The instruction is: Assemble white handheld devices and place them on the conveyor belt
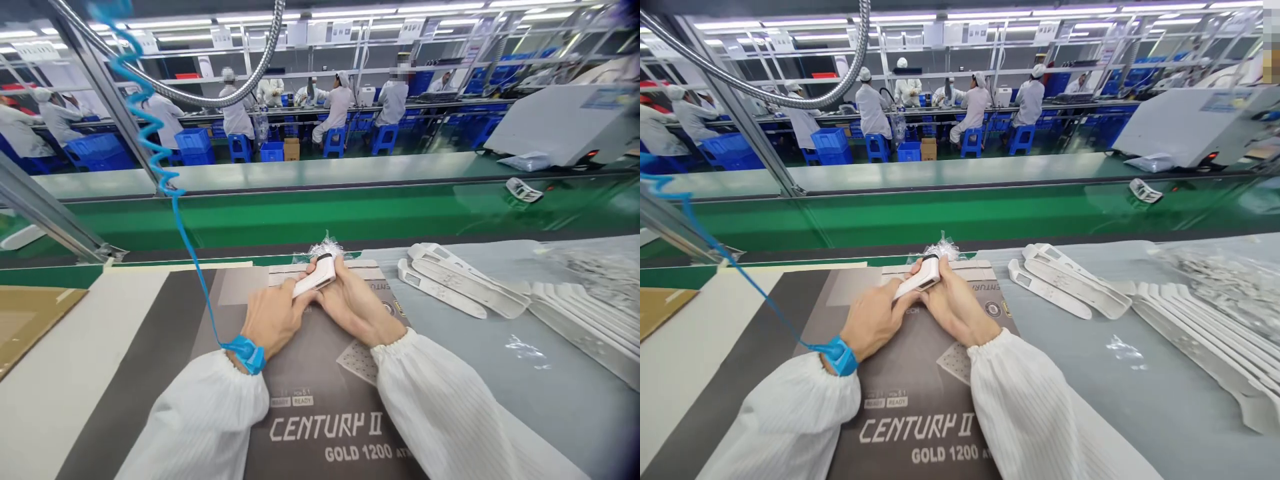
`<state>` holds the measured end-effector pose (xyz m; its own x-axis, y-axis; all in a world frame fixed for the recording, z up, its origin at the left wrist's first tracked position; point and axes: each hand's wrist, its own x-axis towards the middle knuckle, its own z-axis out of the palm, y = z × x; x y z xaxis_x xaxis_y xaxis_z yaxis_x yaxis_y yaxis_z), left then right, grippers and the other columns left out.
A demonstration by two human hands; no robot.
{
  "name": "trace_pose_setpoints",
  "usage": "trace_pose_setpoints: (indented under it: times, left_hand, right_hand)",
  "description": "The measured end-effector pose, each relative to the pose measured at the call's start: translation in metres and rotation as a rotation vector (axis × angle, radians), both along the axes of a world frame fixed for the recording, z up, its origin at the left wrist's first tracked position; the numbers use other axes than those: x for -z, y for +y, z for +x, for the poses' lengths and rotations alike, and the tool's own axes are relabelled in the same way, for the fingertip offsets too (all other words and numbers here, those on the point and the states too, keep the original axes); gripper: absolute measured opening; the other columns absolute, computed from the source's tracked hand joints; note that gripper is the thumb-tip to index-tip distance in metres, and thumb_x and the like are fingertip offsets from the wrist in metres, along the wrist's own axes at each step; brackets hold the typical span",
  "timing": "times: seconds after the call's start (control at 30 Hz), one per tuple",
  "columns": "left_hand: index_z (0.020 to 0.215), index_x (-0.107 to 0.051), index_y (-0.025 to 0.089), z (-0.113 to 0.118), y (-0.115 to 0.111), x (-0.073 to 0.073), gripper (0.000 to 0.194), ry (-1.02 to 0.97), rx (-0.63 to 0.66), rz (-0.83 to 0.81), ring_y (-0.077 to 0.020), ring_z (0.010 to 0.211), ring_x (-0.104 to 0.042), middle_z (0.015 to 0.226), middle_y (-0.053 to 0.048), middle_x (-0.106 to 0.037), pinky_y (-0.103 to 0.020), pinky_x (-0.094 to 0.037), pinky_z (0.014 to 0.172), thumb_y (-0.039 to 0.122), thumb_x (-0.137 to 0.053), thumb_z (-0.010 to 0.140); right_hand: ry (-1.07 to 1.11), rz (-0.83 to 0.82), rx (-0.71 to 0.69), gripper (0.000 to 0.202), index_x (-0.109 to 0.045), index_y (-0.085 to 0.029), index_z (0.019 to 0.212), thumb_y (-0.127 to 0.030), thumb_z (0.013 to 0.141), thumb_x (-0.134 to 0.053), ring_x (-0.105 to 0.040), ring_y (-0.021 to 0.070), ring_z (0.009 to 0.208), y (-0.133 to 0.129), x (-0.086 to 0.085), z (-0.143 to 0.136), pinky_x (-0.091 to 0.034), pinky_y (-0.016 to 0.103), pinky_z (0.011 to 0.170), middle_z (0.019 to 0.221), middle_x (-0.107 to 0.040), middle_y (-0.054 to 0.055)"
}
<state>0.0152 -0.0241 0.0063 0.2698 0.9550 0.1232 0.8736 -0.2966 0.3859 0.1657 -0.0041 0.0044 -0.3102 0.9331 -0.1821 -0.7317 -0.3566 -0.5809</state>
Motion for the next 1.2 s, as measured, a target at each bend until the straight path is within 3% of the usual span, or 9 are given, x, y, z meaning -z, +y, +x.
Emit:
trace_pose_setpoints:
  times: [0.07,0.2,0.4,0.53,0.67,0.8,0.93,1.07,1.2]
  left_hand:
    - [0.128,-0.052,0.021,-0.004,0.001,0.005,0.043,-0.156,-0.051,0.126,-0.028,0.11,-0.065,0.118,-0.011,-0.069,-0.041,-0.05,0.089,0.048,-0.05,0.095]
    - [0.135,-0.047,0.023,0.005,-0.004,0.009,0.044,-0.293,0.032,0.316,-0.0241,0.119,-0.059,0.131,-0.009,-0.063,-0.04,-0.046,0.1,0.043,-0.051,0.096]
    - [0.131,-0.052,0.022,0.012,-0.004,0.004,0.039,-0.307,0.013,0.28,-0.024,0.111,-0.063,0.125,-0.009,-0.066,-0.037,-0.05,0.093,0.041,-0.046,0.098]
    - [0.129,-0.054,0.028,-0.011,0.002,0.002,0.043,-0.221,-0.022,0.062,-0.0258,0.104,-0.066,0.117,-0.006,-0.07,-0.038,-0.051,0.086,0.051,-0.052,0.093]
    - [0.106,-0.065,0.023,-0.05,0.026,-0.003,0.036,-0.253,-0.208,-0.145,-0.0225,0.084,-0.07,0.09,-0.005,-0.075,-0.032,-0.052,0.074,0.054,-0.056,0.089]
    - [0.115,-0.06,0.017,-0.091,0.078,-0.024,0.026,-0.192,-0.51,-0.056,-0.0191,0.079,-0.071,0.098,-0.011,-0.075,-0.029,-0.052,0.073,0.029,-0.053,0.093]
    - [0.117,-0.056,0.006,-0.116,0.119,-0.04,0.029,-0.125,-0.594,0.017,-0.0216,0.101,-0.07,0.116,-0.023,-0.068,-0.03,-0.049,0.085,0.013,-0.05,0.09]
    - [0.104,-0.06,-0.004,-0.122,0.118,-0.041,0.029,-0.07,-0.587,0.042,-0.0276,0.118,-0.061,0.116,-0.026,-0.065,-0.039,-0.043,0.096,0.013,-0.039,0.092]
    - [0.106,-0.062,0.001,-0.111,0.103,-0.035,0.029,-0.075,-0.548,0.069,-0.0321,0.122,-0.059,0.123,-0.023,-0.063,-0.046,-0.042,0.101,0.019,-0.044,0.091]
  right_hand:
    - [-0.026,0.104,-0.044,0.026,-0.066,-0.017,0.093,-0.038,0.097,-0.051,-0.065,0.0166,0.099,-0.003,0.003,-0.005,-0.051,0.03,0.093,0.097,-0.07,0.006]
    - [-0.063,0.108,0.008,0.016,-0.067,-0.018,0.092,-0.032,0.093,-0.059,-0.063,0.0178,0.107,-0.009,0.011,-0.018,-0.049,0.034,0.102,0.098,-0.07,0.006]
    - [-0.112,0.108,0.006,0.025,-0.069,-0.018,0.092,-0.042,0.091,-0.061,-0.062,0.0212,0.113,-0.006,0.015,-0.022,-0.048,0.039,0.106,0.099,-0.071,0.008]
    - [-0.201,0.059,0.06,0.034,-0.068,-0.018,0.097,-0.047,0.095,-0.051,-0.061,0.0231,0.118,0.001,0.017,-0.013,-0.048,0.041,0.108,0.109,-0.071,0.01]
    - [-0.338,0.003,0.139,0.028,-0.065,-0.022,0.109,-0.043,0.093,-0.055,-0.061,0.0229,0.122,0.012,0.027,-0.002,-0.049,0.041,0.108,0.13,-0.064,0.011]
    - [-0.378,-0.021,0.112,0.026,-0.067,-0.02,0.108,-0.037,0.088,-0.064,-0.063,0.0242,0.119,0.014,0.032,0.003,-0.052,0.037,0.106,0.128,-0.065,0.014]
    - [-0.371,-0.023,0.12,0.019,-0.069,-0.019,0.101,-0.031,0.086,-0.068,-0.065,0.023,0.115,0.01,0.029,0.002,-0.052,0.034,0.106,0.127,-0.066,0.014]
    - [-0.364,-0.009,0.131,0.018,-0.07,-0.02,0.097,-0.03,0.082,-0.073,-0.067,0.0209,0.109,0.007,0.028,0.0,-0.053,0.034,0.104,0.123,-0.068,0.011]
    - [-0.347,0.015,0.145,0.021,-0.07,-0.02,0.092,-0.03,0.077,-0.079,-0.069,0.0165,0.098,0.005,0.028,-0.001,-0.053,0.032,0.098,0.113,-0.071,0.007]
